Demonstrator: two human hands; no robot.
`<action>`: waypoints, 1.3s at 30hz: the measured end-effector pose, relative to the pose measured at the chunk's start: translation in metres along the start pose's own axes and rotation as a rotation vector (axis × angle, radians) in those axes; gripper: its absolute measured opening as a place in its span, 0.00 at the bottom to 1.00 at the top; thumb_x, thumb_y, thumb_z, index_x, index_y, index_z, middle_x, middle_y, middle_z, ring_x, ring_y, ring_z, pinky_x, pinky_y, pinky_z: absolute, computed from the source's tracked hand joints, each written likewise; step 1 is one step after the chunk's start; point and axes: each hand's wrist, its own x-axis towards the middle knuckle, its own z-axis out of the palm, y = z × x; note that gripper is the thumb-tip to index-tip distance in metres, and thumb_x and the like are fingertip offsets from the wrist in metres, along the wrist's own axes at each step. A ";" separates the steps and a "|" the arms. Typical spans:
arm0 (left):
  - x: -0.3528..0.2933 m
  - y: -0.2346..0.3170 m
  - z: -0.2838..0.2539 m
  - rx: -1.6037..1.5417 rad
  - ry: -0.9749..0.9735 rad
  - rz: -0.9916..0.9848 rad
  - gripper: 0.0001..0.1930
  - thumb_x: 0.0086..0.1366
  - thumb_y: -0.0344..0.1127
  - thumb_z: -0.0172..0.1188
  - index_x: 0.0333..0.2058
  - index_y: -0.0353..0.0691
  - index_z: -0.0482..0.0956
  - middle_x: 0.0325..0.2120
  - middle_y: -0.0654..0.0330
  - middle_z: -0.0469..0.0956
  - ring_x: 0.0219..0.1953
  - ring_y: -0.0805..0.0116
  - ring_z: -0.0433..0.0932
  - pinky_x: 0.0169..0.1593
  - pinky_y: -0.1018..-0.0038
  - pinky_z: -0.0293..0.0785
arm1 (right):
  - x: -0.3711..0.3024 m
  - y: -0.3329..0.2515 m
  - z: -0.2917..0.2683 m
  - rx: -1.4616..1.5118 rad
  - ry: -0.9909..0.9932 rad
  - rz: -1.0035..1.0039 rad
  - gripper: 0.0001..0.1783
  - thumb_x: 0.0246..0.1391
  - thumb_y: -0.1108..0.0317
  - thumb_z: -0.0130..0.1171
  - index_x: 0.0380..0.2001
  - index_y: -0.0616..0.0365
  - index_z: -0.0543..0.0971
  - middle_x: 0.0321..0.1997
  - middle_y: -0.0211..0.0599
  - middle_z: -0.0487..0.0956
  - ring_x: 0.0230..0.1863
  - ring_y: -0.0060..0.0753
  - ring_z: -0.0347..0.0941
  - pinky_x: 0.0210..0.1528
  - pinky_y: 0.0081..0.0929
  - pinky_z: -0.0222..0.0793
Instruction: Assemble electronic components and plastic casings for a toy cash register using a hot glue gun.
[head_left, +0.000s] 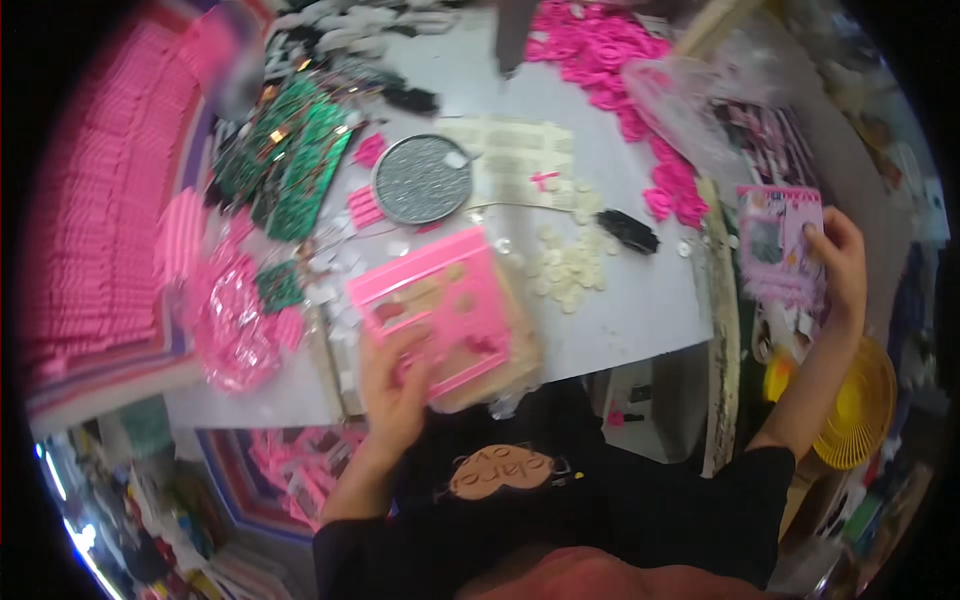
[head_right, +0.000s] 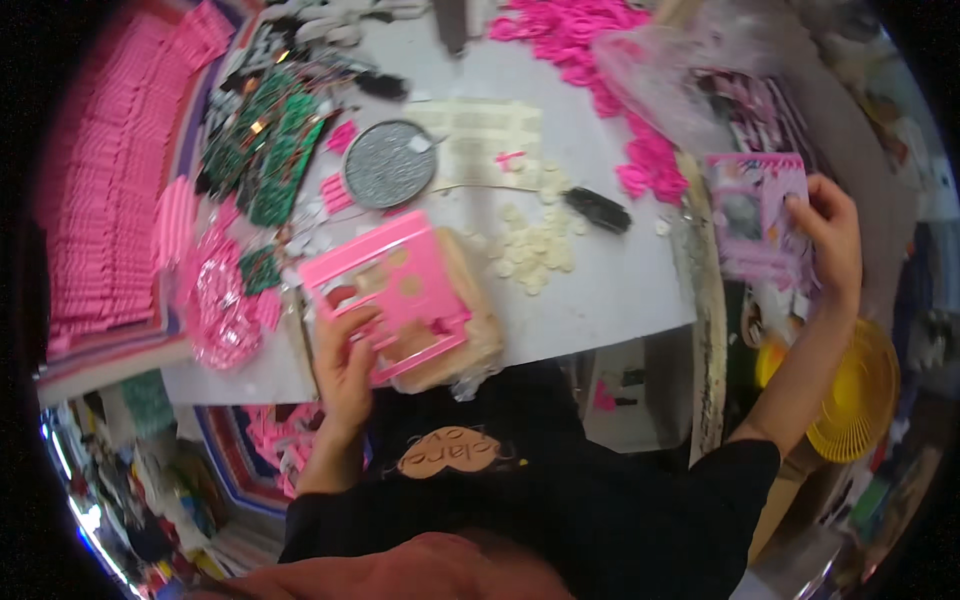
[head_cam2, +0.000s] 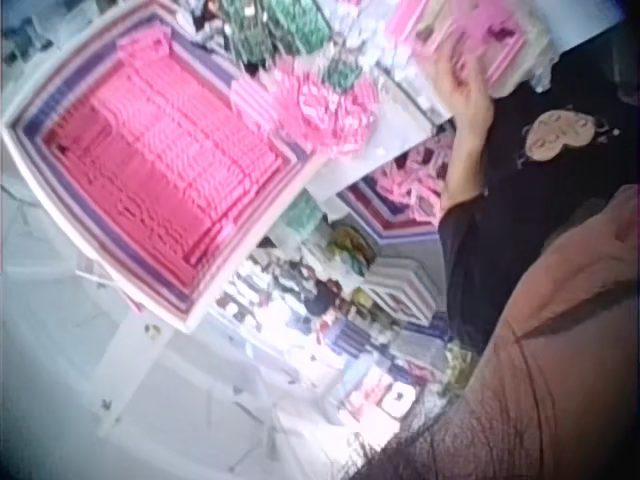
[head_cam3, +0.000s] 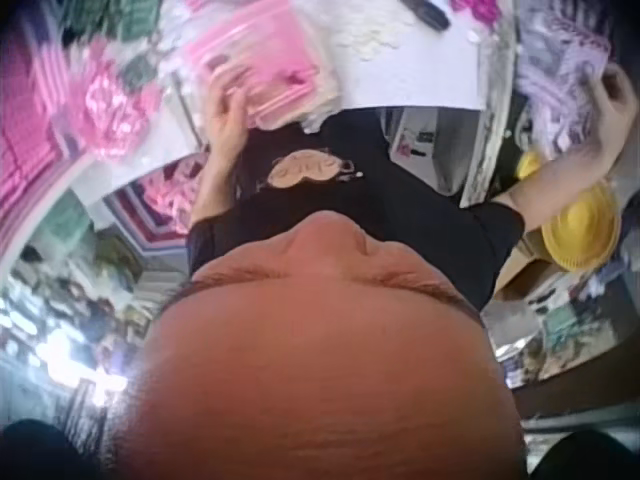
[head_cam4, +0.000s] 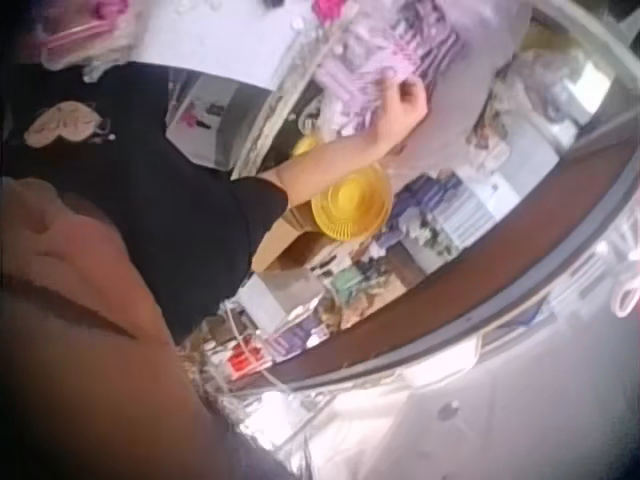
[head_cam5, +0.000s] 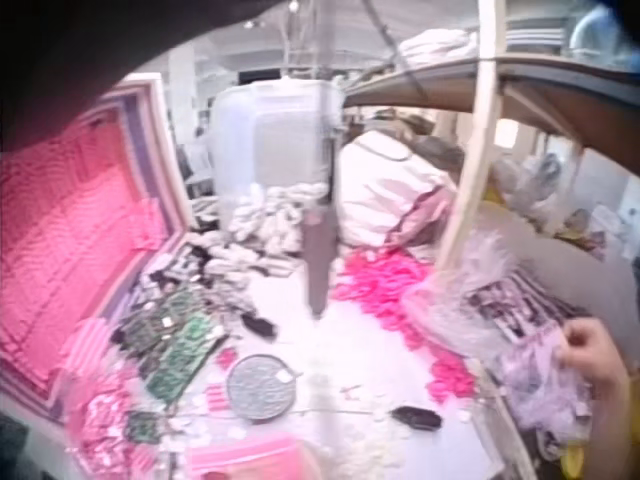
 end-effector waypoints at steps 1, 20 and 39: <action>0.005 -0.006 0.004 0.040 -0.055 0.068 0.18 0.59 0.29 0.61 0.49 0.36 0.80 0.60 0.47 0.62 0.62 0.53 0.65 0.64 0.60 0.62 | -0.014 -0.018 0.042 0.133 -0.018 -0.025 0.07 0.51 0.74 0.61 0.36 0.60 0.79 0.32 0.26 0.80 0.33 0.16 0.74 0.36 0.19 0.70; 0.014 -0.027 -0.002 0.194 0.333 0.055 0.36 0.66 0.27 0.54 0.69 0.27 0.49 0.64 0.43 0.57 0.68 0.58 0.57 0.69 0.62 0.53 | -0.078 -0.082 0.370 0.986 -0.551 -0.054 0.33 0.60 0.74 0.61 0.64 0.62 0.58 0.54 0.42 0.77 0.55 0.27 0.75 0.57 0.28 0.72; 0.013 -0.011 0.008 -0.190 0.174 -0.166 0.60 0.52 0.15 0.64 0.73 0.43 0.30 0.49 0.51 0.75 0.49 0.65 0.80 0.47 0.73 0.79 | -0.088 -0.078 0.360 0.552 -0.528 -0.247 0.38 0.54 0.61 0.69 0.64 0.62 0.64 0.54 0.45 0.77 0.52 0.39 0.77 0.54 0.34 0.72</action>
